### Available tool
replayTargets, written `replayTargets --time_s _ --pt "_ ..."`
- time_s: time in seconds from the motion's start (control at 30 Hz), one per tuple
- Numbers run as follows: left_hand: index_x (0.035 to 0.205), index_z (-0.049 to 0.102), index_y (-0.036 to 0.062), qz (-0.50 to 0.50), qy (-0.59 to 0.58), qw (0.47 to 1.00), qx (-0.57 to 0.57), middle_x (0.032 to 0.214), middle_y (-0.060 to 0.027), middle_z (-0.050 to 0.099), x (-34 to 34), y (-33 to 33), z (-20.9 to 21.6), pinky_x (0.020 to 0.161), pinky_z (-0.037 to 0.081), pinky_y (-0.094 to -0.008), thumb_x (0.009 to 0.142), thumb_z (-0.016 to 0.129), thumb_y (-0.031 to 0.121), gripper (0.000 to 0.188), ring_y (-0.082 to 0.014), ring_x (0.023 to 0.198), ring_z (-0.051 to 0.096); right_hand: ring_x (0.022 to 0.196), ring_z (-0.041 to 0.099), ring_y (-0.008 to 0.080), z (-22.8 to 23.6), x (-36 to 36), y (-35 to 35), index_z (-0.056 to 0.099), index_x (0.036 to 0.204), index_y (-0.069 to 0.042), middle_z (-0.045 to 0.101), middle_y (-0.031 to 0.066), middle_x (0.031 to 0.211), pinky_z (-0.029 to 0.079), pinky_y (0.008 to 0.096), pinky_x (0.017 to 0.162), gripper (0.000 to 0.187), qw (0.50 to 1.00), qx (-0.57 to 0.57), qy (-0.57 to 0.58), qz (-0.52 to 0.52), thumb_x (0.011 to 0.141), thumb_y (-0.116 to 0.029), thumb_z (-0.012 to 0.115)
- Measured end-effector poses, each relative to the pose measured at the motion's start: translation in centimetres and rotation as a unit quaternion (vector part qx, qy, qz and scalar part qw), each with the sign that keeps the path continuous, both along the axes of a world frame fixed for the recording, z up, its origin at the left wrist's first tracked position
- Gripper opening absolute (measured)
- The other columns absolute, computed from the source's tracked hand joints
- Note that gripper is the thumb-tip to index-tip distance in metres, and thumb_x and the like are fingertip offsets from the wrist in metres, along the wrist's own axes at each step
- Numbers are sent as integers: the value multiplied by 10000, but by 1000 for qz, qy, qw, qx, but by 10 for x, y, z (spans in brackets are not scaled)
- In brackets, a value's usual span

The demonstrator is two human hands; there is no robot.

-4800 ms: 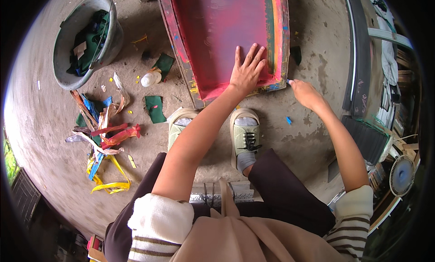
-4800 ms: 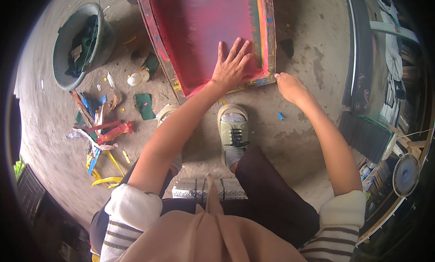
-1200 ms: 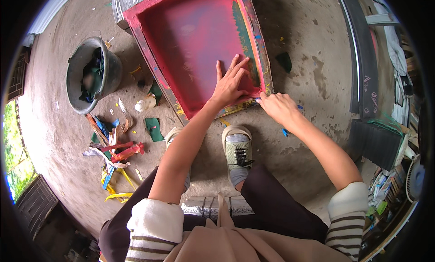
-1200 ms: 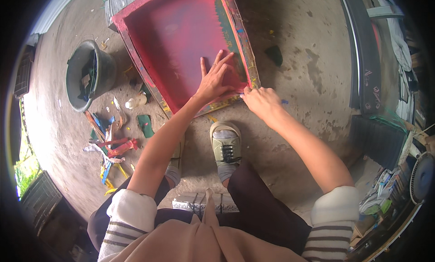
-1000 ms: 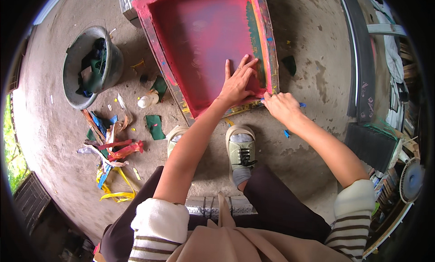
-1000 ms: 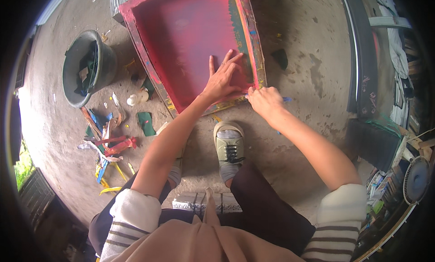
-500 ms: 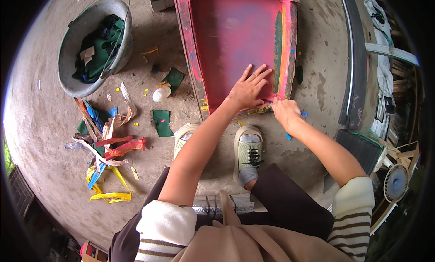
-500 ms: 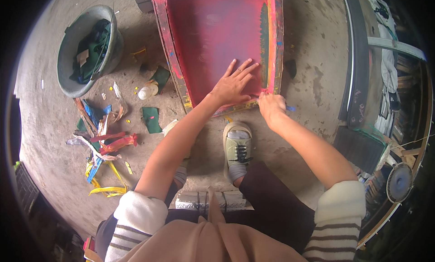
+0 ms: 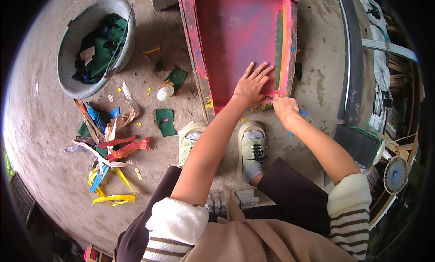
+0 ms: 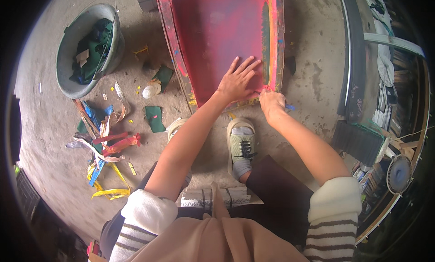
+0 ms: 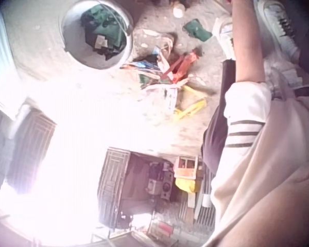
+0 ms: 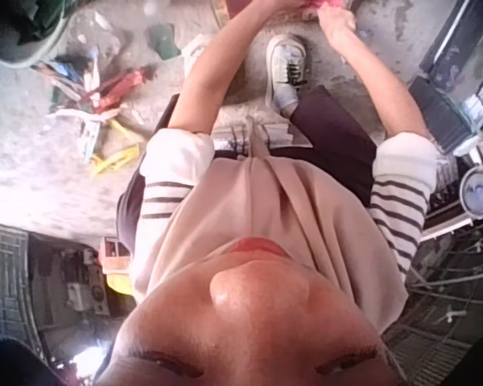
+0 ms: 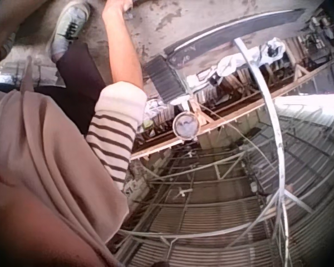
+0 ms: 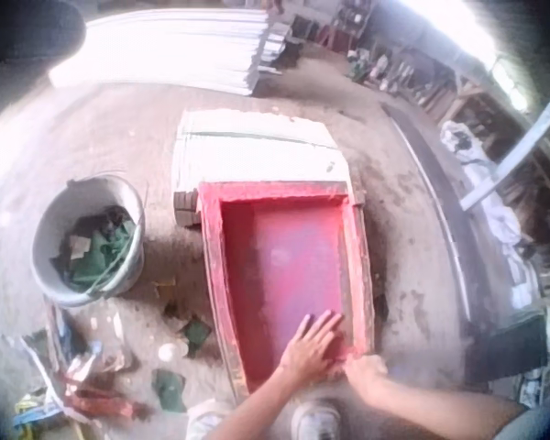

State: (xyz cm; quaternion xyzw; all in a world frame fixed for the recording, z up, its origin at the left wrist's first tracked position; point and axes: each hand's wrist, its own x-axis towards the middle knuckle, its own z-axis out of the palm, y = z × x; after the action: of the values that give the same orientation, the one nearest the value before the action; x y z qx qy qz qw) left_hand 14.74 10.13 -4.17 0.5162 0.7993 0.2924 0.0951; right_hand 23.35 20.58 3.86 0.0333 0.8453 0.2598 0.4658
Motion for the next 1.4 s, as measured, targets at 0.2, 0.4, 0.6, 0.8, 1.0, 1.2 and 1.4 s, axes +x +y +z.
replayTargets --time_s 0.2,0.4,0.6,0.8,1.0,1.2,1.4 --pt "1128 505 77 10 11 1000 17 1500 5 229 -1 0 -2 1151 101 -465 698 668 446 589 -158 1408 123 801 692 203 -1 -2 4 514 1157 -56 699 61 872 555 356 577 254 998 -12 -6 -55 929 -156 464" --pt "1234 482 123 -19 8 997 -77 1517 31 173 -3 2 12 1159 45 -438 713 680 451 646 -144 1412 73 848 670 307 4 1 16 621 993 -49 683 142 874 543 406 704 369 977 -102 84 -169 986 -269 325" --pt "1159 497 85 2 33 999 -33 1509 4 197 -8 -5 1 1150 83 -473 744 629 510 609 -163 1411 103 920 625 380 1 -8 21 627 977 -6 644 220 970 499 470 807 402 946 -187 92 -249 982 -249 306" --pt "1156 497 86 -11 45 998 -30 1511 5 195 4 7 2 1148 85 -481 750 613 546 625 -173 1413 101 1009 589 391 -32 11 52 622 1008 10 616 215 1075 486 469 845 418 964 -196 27 -179 975 -274 317" --pt "1160 508 111 -3 106 993 -60 1510 -1 204 11 4 -6 1136 106 -512 762 598 546 597 -190 1411 119 1048 600 312 48 -2 12 639 1037 -20 609 208 1121 491 427 863 428 939 -144 126 -286 967 -324 346" --pt "1186 559 154 -102 171 941 -275 1389 -30 408 -17 -35 58 1107 99 -582 815 616 355 425 -204 1371 236 1016 594 385 141 21 44 565 1113 -16 625 211 1068 481 494 846 461 904 -144 289 -281 976 -383 321" --pt "1084 601 143 -133 244 891 -358 1049 -49 648 -37 -115 202 1091 194 -552 865 538 198 235 -226 1054 593 1013 584 403 213 54 17 539 1117 -22 622 221 1057 472 496 854 451 865 -208 391 -236 961 -404 357"
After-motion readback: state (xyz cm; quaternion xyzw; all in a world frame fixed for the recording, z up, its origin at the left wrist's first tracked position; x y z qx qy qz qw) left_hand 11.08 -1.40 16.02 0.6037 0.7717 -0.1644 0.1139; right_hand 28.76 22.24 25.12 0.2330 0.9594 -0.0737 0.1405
